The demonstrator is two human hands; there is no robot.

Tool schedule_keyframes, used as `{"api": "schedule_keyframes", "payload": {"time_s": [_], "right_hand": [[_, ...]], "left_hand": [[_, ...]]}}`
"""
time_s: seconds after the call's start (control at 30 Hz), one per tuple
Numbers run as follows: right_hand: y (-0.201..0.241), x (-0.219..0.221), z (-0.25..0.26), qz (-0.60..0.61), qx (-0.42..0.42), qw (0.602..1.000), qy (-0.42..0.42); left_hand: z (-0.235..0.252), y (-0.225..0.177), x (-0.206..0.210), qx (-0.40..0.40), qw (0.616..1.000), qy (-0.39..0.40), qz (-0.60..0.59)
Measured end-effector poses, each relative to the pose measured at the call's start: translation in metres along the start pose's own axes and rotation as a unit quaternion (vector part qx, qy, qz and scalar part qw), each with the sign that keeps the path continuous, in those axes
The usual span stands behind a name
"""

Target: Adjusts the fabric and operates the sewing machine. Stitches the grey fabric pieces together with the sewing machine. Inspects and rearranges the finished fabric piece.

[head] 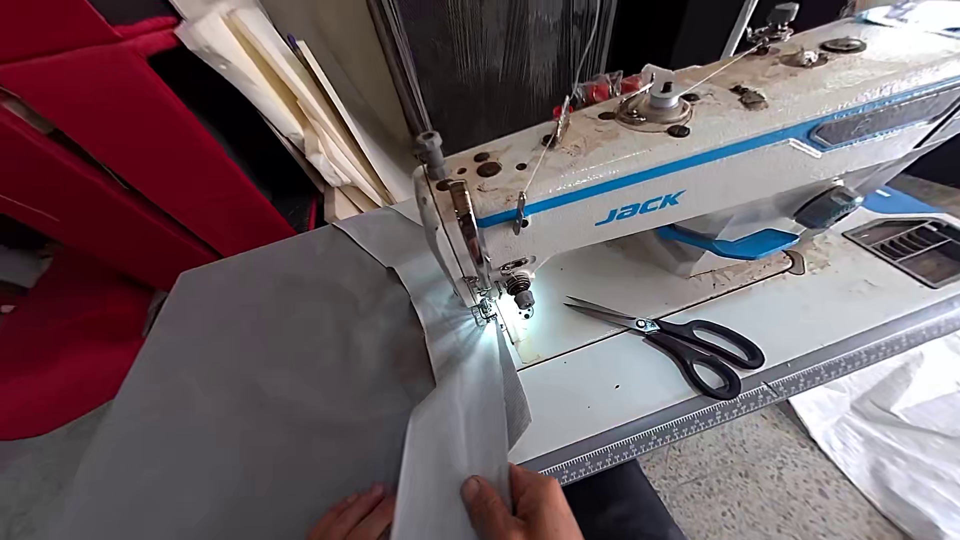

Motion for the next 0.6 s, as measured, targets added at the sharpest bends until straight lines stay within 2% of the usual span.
{"api": "schedule_keyframes", "payload": {"time_s": [0.1, 0.2, 0.27, 0.4, 0.5, 0.6], "right_hand": [[-0.016, -0.022, -0.003, -0.014, 0.019, 1.0, -0.003], [-0.025, -0.028, -0.003, -0.022, 0.031, 0.999, -0.012], [-0.03, -0.03, -0.004, -0.029, 0.027, 0.999, -0.02], [-0.037, -0.035, -0.006, -0.032, 0.013, 0.999, -0.039], [-0.04, -0.041, -0.007, -0.04, 0.01, 0.998, -0.053], [-0.046, -0.046, -0.006, -0.04, 0.022, 0.997, -0.059]], "left_hand": [[0.025, 0.015, -0.013, 0.0, 0.997, 0.003, -0.083], [0.079, 0.018, -0.032, -0.004, 0.992, -0.052, -0.119], [0.123, 0.012, -0.028, 0.05, 0.987, -0.092, -0.118], [0.188, -0.001, 0.012, 0.159, 0.977, -0.072, -0.123], [0.197, -0.002, 0.043, 0.203, 0.969, -0.04, -0.132], [0.188, 0.0, 0.055, 0.216, 0.966, -0.035, -0.137]]}}
Point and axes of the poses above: each hand's wrist, its own z-axis towards the middle knuckle, its own x-axis out of the palm, y = z × x, the point moved 8 cm from there along z, towards the middle knuckle, and after that the axes turned 8 degrees about z, right-handed, at the moved point
